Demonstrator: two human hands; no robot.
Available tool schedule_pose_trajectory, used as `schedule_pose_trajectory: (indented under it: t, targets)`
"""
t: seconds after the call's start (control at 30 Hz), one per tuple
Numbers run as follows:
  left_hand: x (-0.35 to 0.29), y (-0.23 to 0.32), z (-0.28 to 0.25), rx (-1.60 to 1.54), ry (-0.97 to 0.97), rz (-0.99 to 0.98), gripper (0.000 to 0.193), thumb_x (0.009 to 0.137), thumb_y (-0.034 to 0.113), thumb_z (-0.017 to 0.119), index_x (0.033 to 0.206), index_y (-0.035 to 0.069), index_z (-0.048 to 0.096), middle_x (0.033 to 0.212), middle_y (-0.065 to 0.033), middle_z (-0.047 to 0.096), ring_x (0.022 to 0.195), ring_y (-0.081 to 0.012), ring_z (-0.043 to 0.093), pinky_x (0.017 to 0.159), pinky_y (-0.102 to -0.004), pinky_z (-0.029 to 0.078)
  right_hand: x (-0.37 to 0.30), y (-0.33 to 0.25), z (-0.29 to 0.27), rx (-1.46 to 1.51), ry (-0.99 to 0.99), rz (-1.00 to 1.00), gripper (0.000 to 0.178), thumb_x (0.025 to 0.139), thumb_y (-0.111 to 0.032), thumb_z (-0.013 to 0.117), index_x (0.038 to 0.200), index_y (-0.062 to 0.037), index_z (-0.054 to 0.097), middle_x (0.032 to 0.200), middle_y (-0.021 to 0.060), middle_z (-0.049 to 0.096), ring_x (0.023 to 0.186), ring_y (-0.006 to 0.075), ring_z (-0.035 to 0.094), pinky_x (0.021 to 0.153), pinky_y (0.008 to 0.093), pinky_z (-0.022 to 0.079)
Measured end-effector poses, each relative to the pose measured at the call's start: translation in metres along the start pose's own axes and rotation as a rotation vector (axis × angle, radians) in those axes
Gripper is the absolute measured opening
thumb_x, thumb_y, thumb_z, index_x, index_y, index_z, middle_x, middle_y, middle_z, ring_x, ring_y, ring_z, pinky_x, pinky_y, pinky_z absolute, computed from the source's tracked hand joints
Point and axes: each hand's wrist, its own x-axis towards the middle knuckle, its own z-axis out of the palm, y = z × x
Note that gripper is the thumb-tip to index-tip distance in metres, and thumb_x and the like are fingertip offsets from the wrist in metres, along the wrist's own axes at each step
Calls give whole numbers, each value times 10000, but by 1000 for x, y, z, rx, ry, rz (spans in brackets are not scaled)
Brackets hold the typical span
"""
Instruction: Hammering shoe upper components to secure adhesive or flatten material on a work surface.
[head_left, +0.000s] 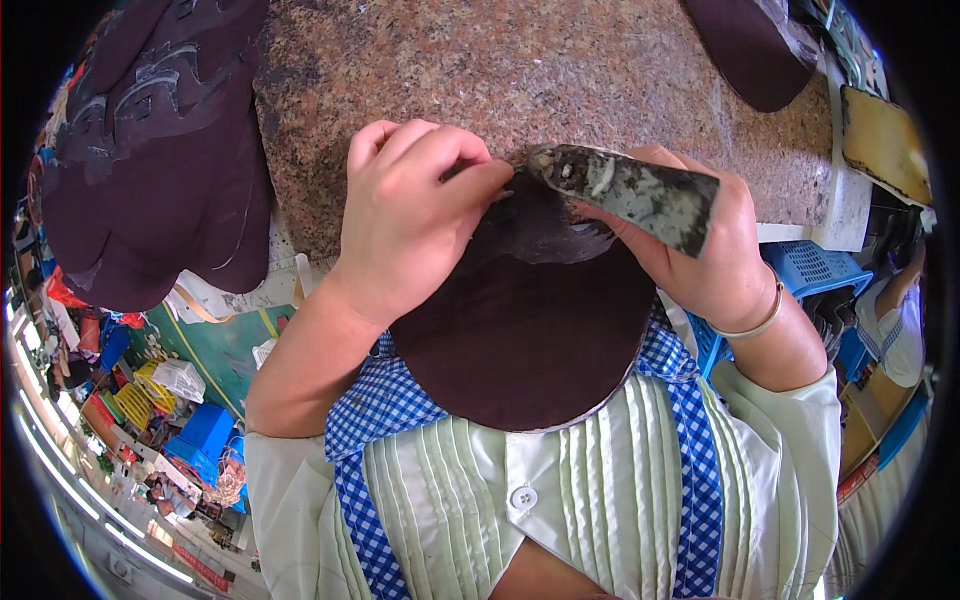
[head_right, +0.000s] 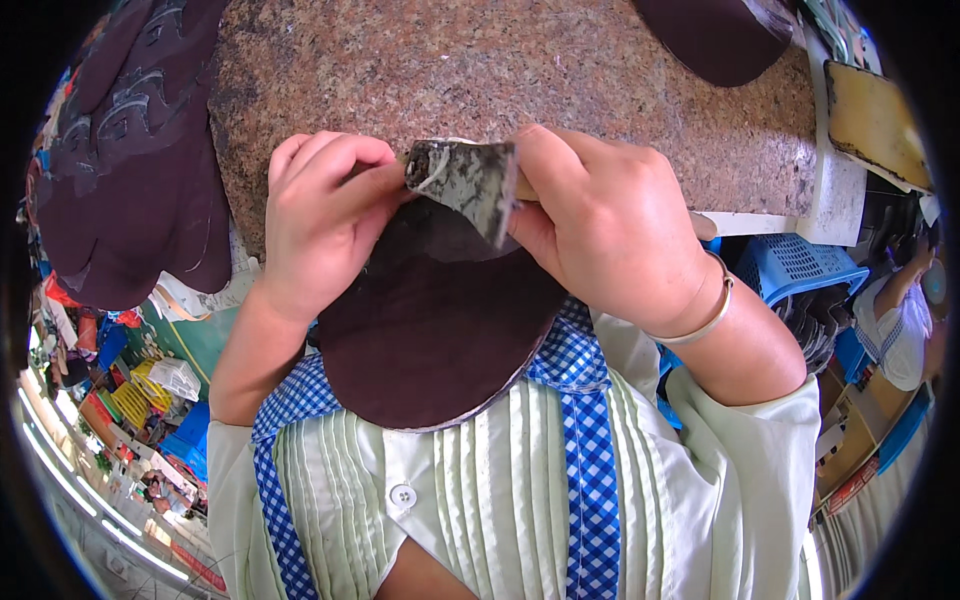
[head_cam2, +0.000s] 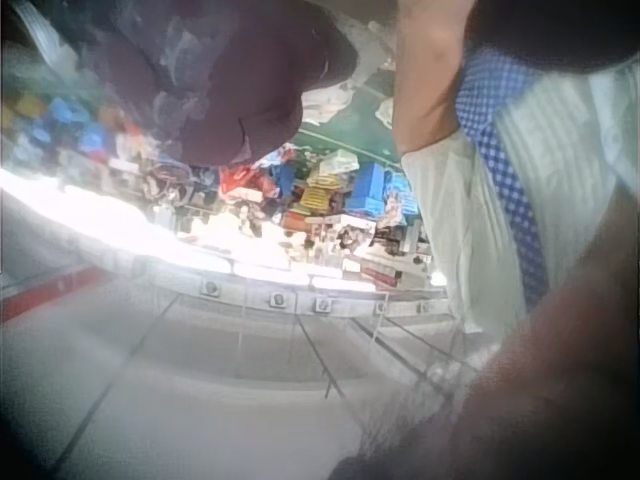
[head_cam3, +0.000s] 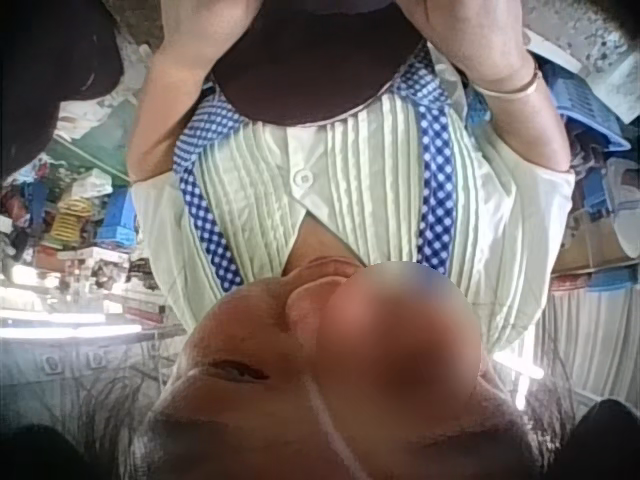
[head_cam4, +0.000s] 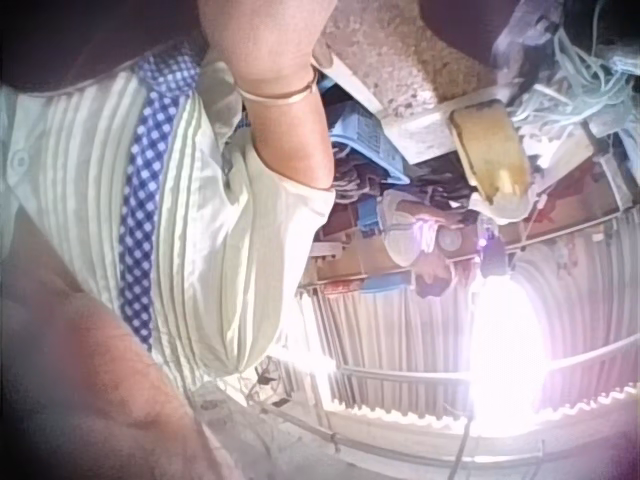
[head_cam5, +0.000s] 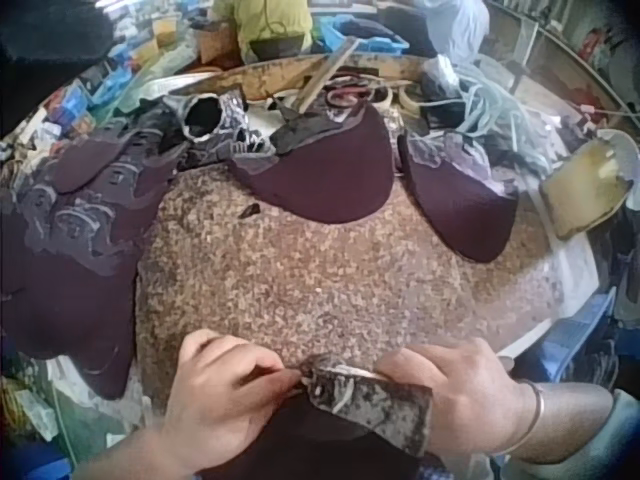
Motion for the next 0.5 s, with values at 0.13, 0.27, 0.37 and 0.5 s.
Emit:
schedule_pose_trajectory:
  t: [0.13,0.27,0.37,0.5]
  targets:
    - [-6,9,-2,166,36,80,212,718,77,735,925,118,716,1015,7,646,956,-202,626,922,-432,395,3,-8,-2,21,-11,-4,311,725,-99,764,960,-47,567,723,99,595,630,317,638,536,414,510]
    - [-8,12,-1,193,23,75,207,710,73,726,912,118,720,1040,5,647,986,-203,626,938,-447,388,6,-2,-2,-18,-6,-54,299,730,-95,762,960,-55,575,727,100,600,630,316,640,539,411,513]
    - [-9,12,4,252,59,125,228,797,161,604,984,92,714,1001,16,608,971,-164,587,972,-465,369,9,-6,-5,0,-23,-45,325,730,-140,786,959,-62,570,722,95,600,624,316,639,546,411,519]
    - [-10,10,2,118,106,-2,189,762,154,703,949,135,714,971,33,623,961,-181,595,938,-447,372,14,-8,-7,-15,-54,-95,336,724,-141,789,962,-59,566,720,98,598,630,319,641,549,413,518]
